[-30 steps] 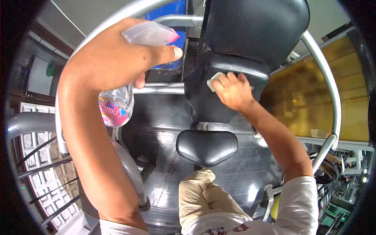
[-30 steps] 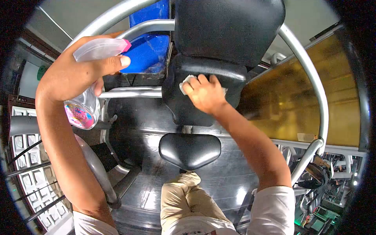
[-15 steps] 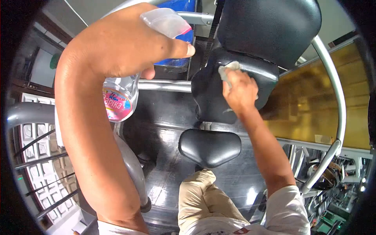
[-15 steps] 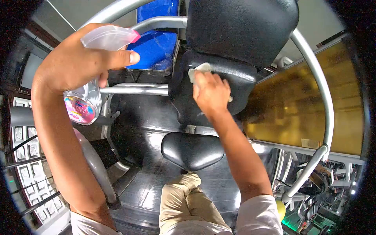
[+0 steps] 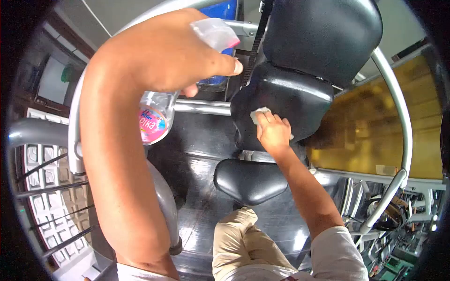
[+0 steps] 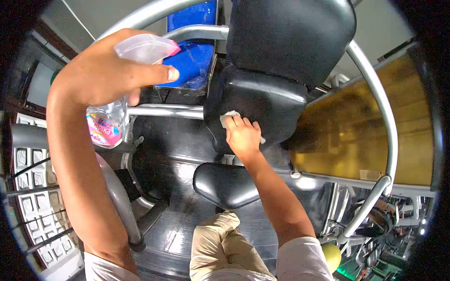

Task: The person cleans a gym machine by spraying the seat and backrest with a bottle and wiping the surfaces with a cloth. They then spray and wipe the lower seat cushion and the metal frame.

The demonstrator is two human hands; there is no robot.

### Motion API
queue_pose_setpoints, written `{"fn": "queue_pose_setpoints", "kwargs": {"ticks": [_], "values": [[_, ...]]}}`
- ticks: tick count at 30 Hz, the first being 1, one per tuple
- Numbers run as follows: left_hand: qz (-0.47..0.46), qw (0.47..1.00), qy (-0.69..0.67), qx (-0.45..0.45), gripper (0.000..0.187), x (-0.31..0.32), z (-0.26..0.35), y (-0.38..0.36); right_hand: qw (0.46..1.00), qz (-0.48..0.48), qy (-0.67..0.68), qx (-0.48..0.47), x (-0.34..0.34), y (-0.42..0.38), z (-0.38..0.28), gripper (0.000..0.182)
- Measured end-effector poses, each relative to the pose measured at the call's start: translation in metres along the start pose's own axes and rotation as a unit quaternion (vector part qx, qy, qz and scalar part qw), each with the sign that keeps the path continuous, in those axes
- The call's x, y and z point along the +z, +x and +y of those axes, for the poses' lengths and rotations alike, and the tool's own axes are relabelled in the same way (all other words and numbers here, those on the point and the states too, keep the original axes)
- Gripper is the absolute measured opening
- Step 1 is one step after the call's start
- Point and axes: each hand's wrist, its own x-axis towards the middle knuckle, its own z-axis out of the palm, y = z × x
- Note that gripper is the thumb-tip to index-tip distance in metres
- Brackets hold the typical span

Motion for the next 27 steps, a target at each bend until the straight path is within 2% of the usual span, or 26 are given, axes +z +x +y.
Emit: {"fn": "queue_pose_setpoints", "kwargs": {"ticks": [1, 3, 4, 5, 7, 9, 10, 11, 13, 14, 15, 17, 19, 20, 21, 23, 25, 26, 27], "values": [[-0.007, 1.000, 0.006, -0.002, 0.053, -0.001, 0.003, 0.000, 1.000, -0.005, 0.014, -0.008, 0.002, 0.001, 0.001, 0.027], [-0.016, 1.000, 0.009, -0.002, 0.052, 0.000, 0.003, 0.001, 0.994, 0.066, -0.058, -0.059, -0.010, 0.017, 0.006, 0.024], [-0.020, 1.000, -0.005, 0.000, 0.052, 0.002, 0.003, 0.002, 0.992, 0.106, -0.056, -0.035, -0.030, 0.033, 0.004, 0.021], [-0.017, 1.000, -0.021, 0.001, 0.051, 0.004, 0.002, 0.001, 0.987, 0.161, 0.015, -0.002, -0.039, 0.051, 0.007, 0.031], [-0.004, 1.000, -0.010, 0.009, 0.051, 0.008, 0.002, 0.001, 0.987, 0.149, 0.042, 0.042, -0.052, 0.066, -0.002, 0.027], [0.001, 1.000, -0.012, 0.025, 0.051, 0.004, 0.000, 0.001, 0.994, 0.108, -0.002, 0.023, -0.038, 0.047, -0.001, 0.024], [-0.005, 0.999, -0.023, 0.043, 0.048, 0.002, -0.002, 0.000, 0.995, 0.072, -0.061, -0.012, -0.019, 0.029, 0.001, 0.024], [0.010, 0.999, -0.028, 0.043, 0.048, 0.005, -0.003, -0.002, 0.999, 0.003, -0.034, -0.028, 0.000, 0.010, 0.004, 0.024], [0.047, 0.998, -0.027, 0.043, 0.048, 0.009, -0.003, -0.004, 0.996, -0.016, -0.057, -0.062, -0.002, 0.006, 0.001, 0.025], [0.004, 0.998, -0.028, 0.059, 0.050, 0.004, -0.006, 0.001, 0.989, 0.032, -0.094, -0.106, 0.000, 0.009, 0.006, 0.026], [-0.006, 0.999, -0.018, 0.048, 0.051, 0.006, -0.004, 0.002, 0.987, 0.004, -0.133, -0.090, -0.024, 0.022, 0.000, 0.026], [-0.006, 1.000, 0.000, 0.027, 0.053, 0.004, 0.000, 0.002, 0.987, 0.118, -0.101, -0.043, -0.054, 0.058, 0.003, 0.019], [-0.002, 1.000, -0.007, 0.027, 0.054, 0.005, 0.000, 0.001, 0.972, 0.235, 0.000, -0.019, -0.058, 0.074, 0.010, 0.021], [-0.003, 0.999, -0.014, 0.030, 0.054, 0.005, -0.001, 0.002, 0.979, 0.203, -0.014, -0.009, -0.051, 0.067, 0.009, 0.026], [-0.001, 0.999, -0.021, 0.031, 0.054, 0.003, -0.002, 0.002, 0.982, 0.184, 0.030, 0.005, -0.050, 0.058, 0.007, 0.027], [-0.014, 0.998, -0.023, 0.049, 0.053, 0.000, -0.006, 0.002, 0.991, 0.118, -0.040, -0.047, -0.033, 0.031, 0.008, 0.027], [-0.015, 0.998, -0.022, 0.060, 0.052, 0.000, -0.005, 0.001, 0.991, -0.007, -0.081, -0.104, -0.014, 0.006, 0.011, 0.028], [-0.005, 0.998, -0.017, 0.061, 0.052, 0.001, -0.003, 0.000, 0.992, -0.011, -0.066, -0.104, -0.012, 0.008, 0.019, 0.030], [0.003, 0.998, -0.012, 0.058, 0.051, 0.003, -0.003, -0.001, 0.994, 0.032, -0.053, -0.093, -0.019, 0.016, 0.020, 0.030]]}}
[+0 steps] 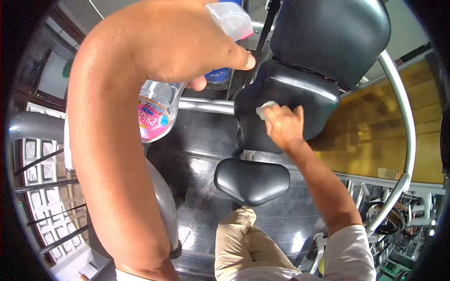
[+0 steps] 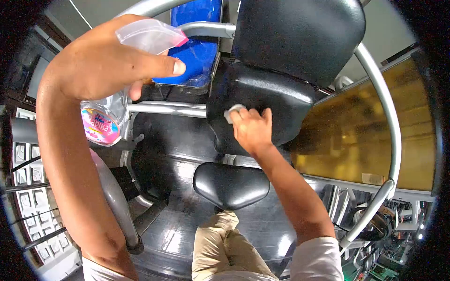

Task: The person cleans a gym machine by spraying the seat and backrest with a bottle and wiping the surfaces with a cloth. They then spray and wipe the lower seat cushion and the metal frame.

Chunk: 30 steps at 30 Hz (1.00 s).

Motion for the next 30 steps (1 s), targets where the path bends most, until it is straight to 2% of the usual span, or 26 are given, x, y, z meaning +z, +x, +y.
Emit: {"fn": "queue_pose_setpoints", "kwargs": {"ticks": [2, 4, 6, 7, 8, 10, 11, 12, 13, 14, 16, 17, 18, 19, 22, 23, 24, 26, 28, 30], "values": [[-0.002, 0.999, 0.017, -0.039, 0.051, -0.002, 0.005, 0.000, 0.996, 0.078, 0.024, 0.029, -0.017, 0.022, 0.003, 0.031], [-0.012, 0.998, 0.015, -0.051, 0.051, 0.002, 0.004, 0.001, 0.978, 0.143, 0.080, 0.125, -0.018, 0.032, -0.003, 0.033], [-0.008, 1.000, 0.003, -0.024, 0.051, -0.004, 0.003, 0.001, 0.989, 0.113, 0.021, 0.097, 0.006, 0.008, -0.012, 0.031], [0.015, 0.999, -0.011, -0.026, 0.050, 0.001, 0.000, -0.001, 0.993, 0.073, 0.010, 0.095, 0.018, -0.007, -0.013, 0.040], [0.017, 1.000, -0.014, -0.020, 0.050, -0.001, 0.003, -0.003, 0.993, 0.003, 0.055, 0.103, 0.022, -0.012, -0.012, 0.040], [0.012, 1.000, -0.019, -0.012, 0.049, 0.003, 0.008, -0.005, 0.998, 0.000, 0.049, 0.048, 0.006, -0.003, -0.003, 0.037], [0.038, 0.997, -0.069, 0.018, 0.045, 0.009, 0.009, -0.008, 0.998, 0.019, 0.036, 0.050, -0.005, 0.002, 0.002, 0.036], [-0.011, 0.998, -0.056, -0.011, 0.049, 0.003, 0.024, -0.010, 0.998, 0.039, 0.021, 0.052, -0.017, 0.010, 0.007, 0.034], [-0.057, 0.997, -0.041, -0.041, 0.053, -0.012, 0.051, -0.013, 0.989, 0.098, 0.044, 0.102, -0.025, 0.020, 0.009, 0.031], [-0.068, 0.995, -0.069, -0.034, 0.051, -0.014, 0.046, -0.011, 0.978, 0.104, 0.076, 0.163, -0.036, 0.026, 0.007, 0.030], [-0.092, 0.988, -0.124, -0.023, 0.049, -0.019, 0.037, -0.006, 0.977, 0.089, 0.043, 0.188, -0.010, 0.012, 0.001, 0.031], [-0.047, 0.992, -0.117, -0.003, 0.045, -0.007, 0.027, -0.002, 0.982, 0.105, 0.045, 0.148, 0.001, -0.001, -0.003, 0.031], [-0.020, 0.993, -0.117, 0.012, 0.043, 0.000, 0.020, 0.000, 0.990, 0.039, 0.036, 0.128, 0.012, -0.011, -0.004, 0.031], [0.006, 0.993, -0.116, 0.027, 0.041, 0.007, 0.012, 0.002, 0.993, 0.027, 0.050, 0.105, 0.015, -0.013, -0.003, 0.030], [0.023, 0.989, -0.132, 0.057, 0.040, 0.020, 0.000, 0.006, 0.997, 0.004, 0.056, 0.057, -0.009, -0.004, 0.008, 0.028], [0.025, 0.990, -0.126, 0.054, 0.041, 0.021, -0.002, 0.005, 0.995, 0.057, 0.023, 0.074, -0.017, 0.004, 0.010, 0.025], [0.028, 0.991, -0.122, 0.052, 0.041, 0.021, -0.001, 0.005, 0.988, 0.091, 0.052, 0.111, -0.025, 0.012, 0.011, 0.026], [0.030, 0.993, -0.107, 0.048, 0.043, 0.023, 0.003, 0.005, 0.982, 0.095, 0.064, 0.153, -0.016, 0.009, 0.003, 0.027], [0.024, 0.995, -0.091, 0.039, 0.044, 0.024, 0.009, 0.001, 0.984, 0.075, 0.071, 0.144, 0.009, -0.014, -0.002, 0.029], [-0.001, 0.998, -0.067, 0.010, 0.045, 0.026, 0.021, -0.002, 0.996, 0.011, 0.064, 0.068, 0.027, -0.035, -0.003, 0.032]]}}
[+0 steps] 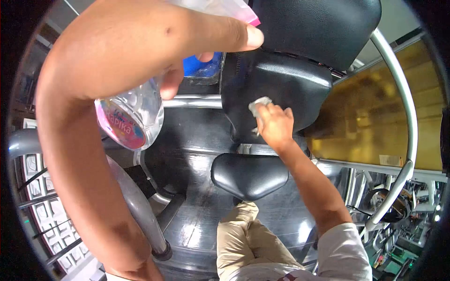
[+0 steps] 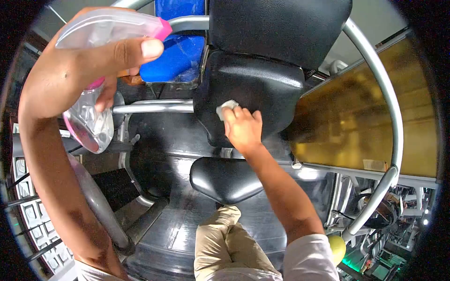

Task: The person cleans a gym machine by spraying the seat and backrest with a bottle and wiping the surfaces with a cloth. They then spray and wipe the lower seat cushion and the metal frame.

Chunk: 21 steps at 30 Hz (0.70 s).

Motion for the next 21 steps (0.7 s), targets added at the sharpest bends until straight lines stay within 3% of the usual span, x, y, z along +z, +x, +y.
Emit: {"fn": "queue_pose_setpoints", "kwargs": {"ticks": [2, 4, 5, 6, 8, 10, 12, 13, 16, 18, 20, 21], "values": [[-0.046, 0.997, 0.040, -0.056, 0.046, -0.001, 0.030, -0.003, 0.998, 0.000, -0.019, -0.058, -0.010, 0.007, 0.012, 0.027], [-0.103, 0.986, 0.084, -0.103, 0.048, -0.007, 0.061, -0.001, 0.997, 0.055, -0.045, -0.022, -0.040, 0.034, 0.018, 0.028], [-0.116, 0.983, 0.093, -0.108, 0.048, -0.007, 0.067, 0.001, 0.983, 0.175, 0.054, 0.018, -0.042, 0.048, 0.029, 0.028], [-0.107, 0.986, 0.108, -0.063, 0.048, -0.002, 0.057, 0.002, 0.972, 0.196, 0.094, 0.088, -0.060, 0.061, 0.024, 0.027], [-0.084, 0.986, 0.144, 0.026, 0.048, 0.006, 0.038, 0.005, 0.969, 0.210, 0.093, 0.088, -0.048, 0.053, 0.021, 0.026], [0.038, 0.998, 0.031, 0.030, 0.037, 0.022, 0.007, 0.009, 0.994, 0.092, -0.016, 0.053, -0.028, 0.029, 0.018, 0.030], [-0.001, 1.000, 0.029, 0.008, 0.033, 0.024, 0.006, 0.015, 0.998, 0.030, -0.024, -0.048, -0.014, 0.006, 0.012, 0.029], [-0.004, 0.999, 0.047, 0.005, 0.032, 0.027, 0.008, 0.017, 0.998, 0.005, -0.032, -0.056, -0.017, 0.010, 0.018, 0.029], [-0.033, 0.997, 0.066, -0.005, 0.032, 0.034, 0.004, 0.022, 0.998, 0.043, -0.036, 0.005, -0.032, 0.023, 0.025, 0.028], [-0.058, 0.996, 0.064, -0.005, 0.032, 0.036, 0.002, 0.027, 0.989, 0.119, 0.056, 0.065, -0.041, 0.029, 0.019, 0.025], [-0.059, 0.995, 0.078, -0.015, 0.033, 0.038, 0.003, 0.029, 0.984, 0.142, 0.082, 0.070, -0.012, 0.011, 0.012, 0.027], [-0.038, 0.996, 0.078, -0.009, 0.032, 0.042, 0.002, 0.026, 0.991, 0.106, 0.055, 0.058, -0.002, 0.002, 0.006, 0.025]]}}
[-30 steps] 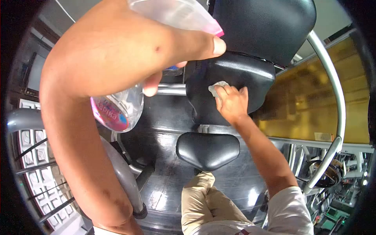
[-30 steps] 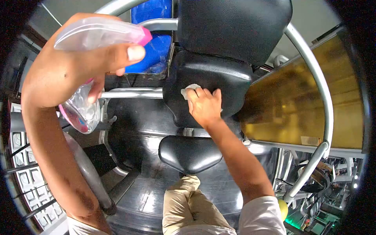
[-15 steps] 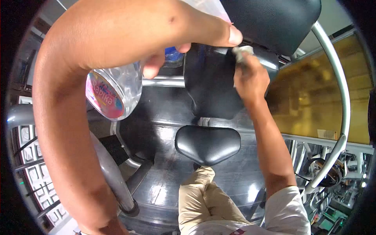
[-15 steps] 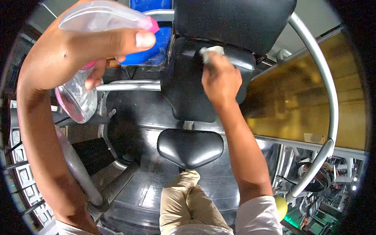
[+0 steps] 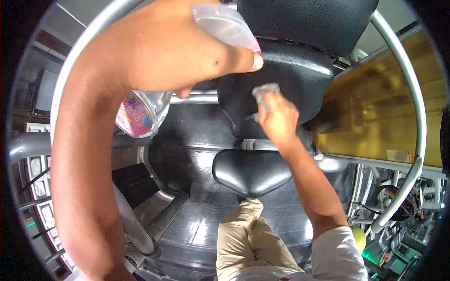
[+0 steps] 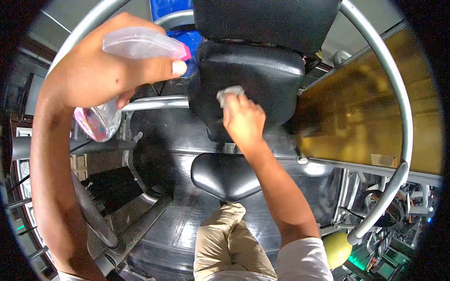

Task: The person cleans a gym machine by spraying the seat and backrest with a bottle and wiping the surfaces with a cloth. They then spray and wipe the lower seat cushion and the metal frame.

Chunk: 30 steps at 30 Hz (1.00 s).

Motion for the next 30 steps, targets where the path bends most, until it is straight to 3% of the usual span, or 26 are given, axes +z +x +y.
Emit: {"fn": "queue_pose_setpoints", "kwargs": {"ticks": [1, 3, 7, 9, 12, 13, 16, 17, 19, 20, 23, 24, 27, 29, 30], "values": [[0.019, 1.000, -0.001, 0.003, 0.032, 0.004, -0.001, -0.001, 0.998, -0.052, -0.029, -0.026, 0.004, -0.009, -0.003, 0.024], [0.012, 1.000, -0.007, 0.011, 0.032, 0.007, -0.005, 0.001, 0.996, -0.063, -0.033, -0.061, -0.003, -0.005, 0.009, 0.022], [0.004, 1.000, 0.019, -0.005, 0.033, 0.005, -0.002, 0.003, 0.983, 0.128, 0.102, 0.079, -0.037, 0.047, 0.011, 0.023], [-0.037, 0.999, 0.011, -0.034, 0.033, -0.001, 0.000, 0.008, 0.983, 0.134, 0.080, 0.100, -0.036, 0.052, 0.008, 0.021], [-0.044, 0.999, 0.004, -0.024, 0.033, -0.001, -0.005, 0.010, 0.999, 0.007, 0.033, -0.011, -0.004, 0.003, 0.008, 0.014], [-0.038, 0.999, 0.003, -0.014, 0.034, 0.000, -0.007, 0.010, 0.995, -0.087, -0.041, -0.019, -0.004, -0.008, 0.003, 0.014], [-0.066, 0.998, 0.004, -0.017, 0.035, -0.005, -0.005, 0.011, 0.999, -0.033, -0.002, -0.009, -0.014, 0.009, 0.018, 0.016], [-0.066, 0.997, 0.022, -0.044, 0.036, -0.004, -0.004, 0.011, 0.999, 0.049, 0.015, 0.012, -0.024, 0.025, 0.014, 0.022], [-0.068, 0.995, 0.039, -0.059, 0.036, -0.004, -0.003, 0.011, 0.976, 0.126, 0.121, 0.128, -0.035, 0.046, 0.010, 0.029], [-0.071, 0.996, 0.036, -0.047, 0.037, -0.004, -0.004, 0.012, 0.977, 0.168, 0.090, 0.093, -0.021, 0.040, 0.011, 0.035], [-0.064, 0.996, 0.049, -0.033, 0.037, -0.005, -0.002, 0.010, 0.998, -0.060, 0.000, 0.001, 0.001, 0.001, 0.000, 0.021], [-0.061, 0.996, 0.055, -0.033, 0.037, -0.005, 0.000, 0.009, 0.997, -0.072, -0.016, -0.034, -0.001, 0.001, -0.005, 0.014], [-0.056, 0.997, 0.044, -0.031, 0.038, -0.004, -0.004, 0.008, 0.998, -0.038, -0.034, -0.032, -0.019, 0.024, 0.008, 0.017], [-0.062, 0.997, 0.045, -0.026, 0.037, -0.005, -0.006, 0.009, 0.991, 0.094, 0.069, 0.069, -0.039, 0.046, 0.005, 0.032], [-0.063, 0.997, 0.044, -0.019, 0.037, -0.005, -0.006, 0.010, 0.991, 0.090, 0.047, 0.090, -0.034, 0.043, 0.002, 0.032]]}}
